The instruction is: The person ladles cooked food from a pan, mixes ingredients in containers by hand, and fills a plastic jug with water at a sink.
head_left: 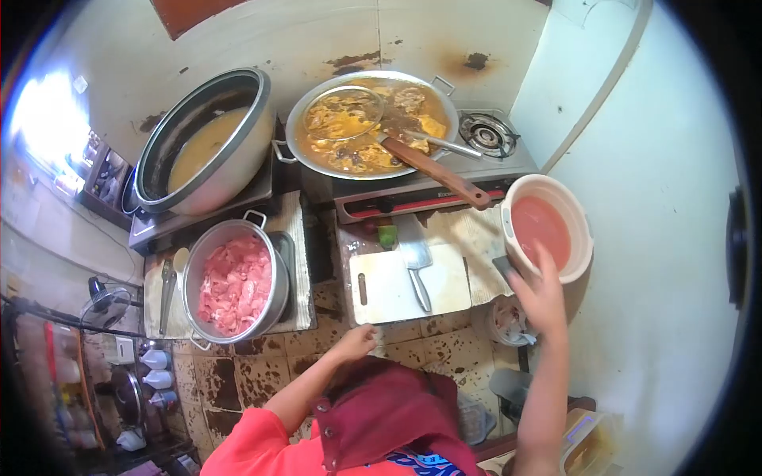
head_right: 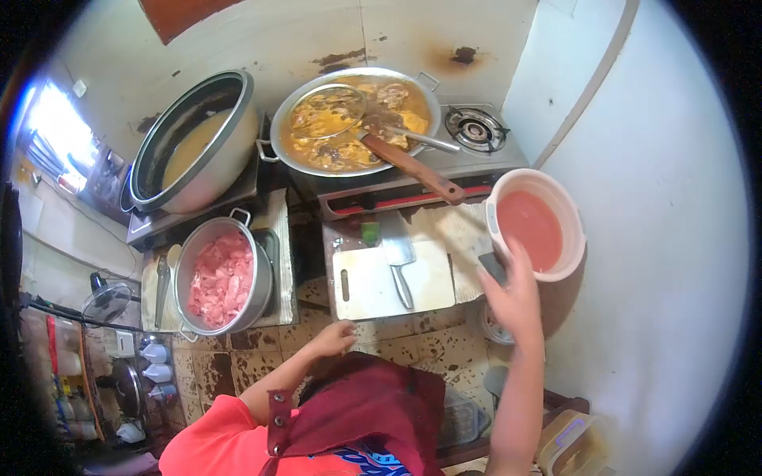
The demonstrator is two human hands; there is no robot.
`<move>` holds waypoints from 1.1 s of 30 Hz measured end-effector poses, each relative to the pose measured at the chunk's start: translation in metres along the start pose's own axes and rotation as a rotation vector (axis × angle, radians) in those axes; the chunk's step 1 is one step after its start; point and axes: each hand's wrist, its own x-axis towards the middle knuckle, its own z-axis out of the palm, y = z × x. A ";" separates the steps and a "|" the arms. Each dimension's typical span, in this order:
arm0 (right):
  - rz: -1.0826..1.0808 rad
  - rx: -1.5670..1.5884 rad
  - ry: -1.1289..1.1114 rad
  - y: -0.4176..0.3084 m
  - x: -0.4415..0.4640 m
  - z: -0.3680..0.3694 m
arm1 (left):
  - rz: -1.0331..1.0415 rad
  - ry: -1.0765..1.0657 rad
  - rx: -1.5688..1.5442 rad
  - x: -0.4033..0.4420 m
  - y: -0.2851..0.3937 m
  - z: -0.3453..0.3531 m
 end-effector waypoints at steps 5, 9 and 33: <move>-0.127 -0.904 -0.231 -0.022 0.145 0.092 | 0.160 -0.089 -0.263 0.018 0.064 -0.017; 0.000 -0.984 -0.514 -0.020 0.174 0.121 | 0.127 0.018 -0.645 0.027 0.119 -0.034; -0.544 -0.540 0.144 0.087 0.275 0.067 | 0.156 0.223 -1.693 0.121 0.264 -0.099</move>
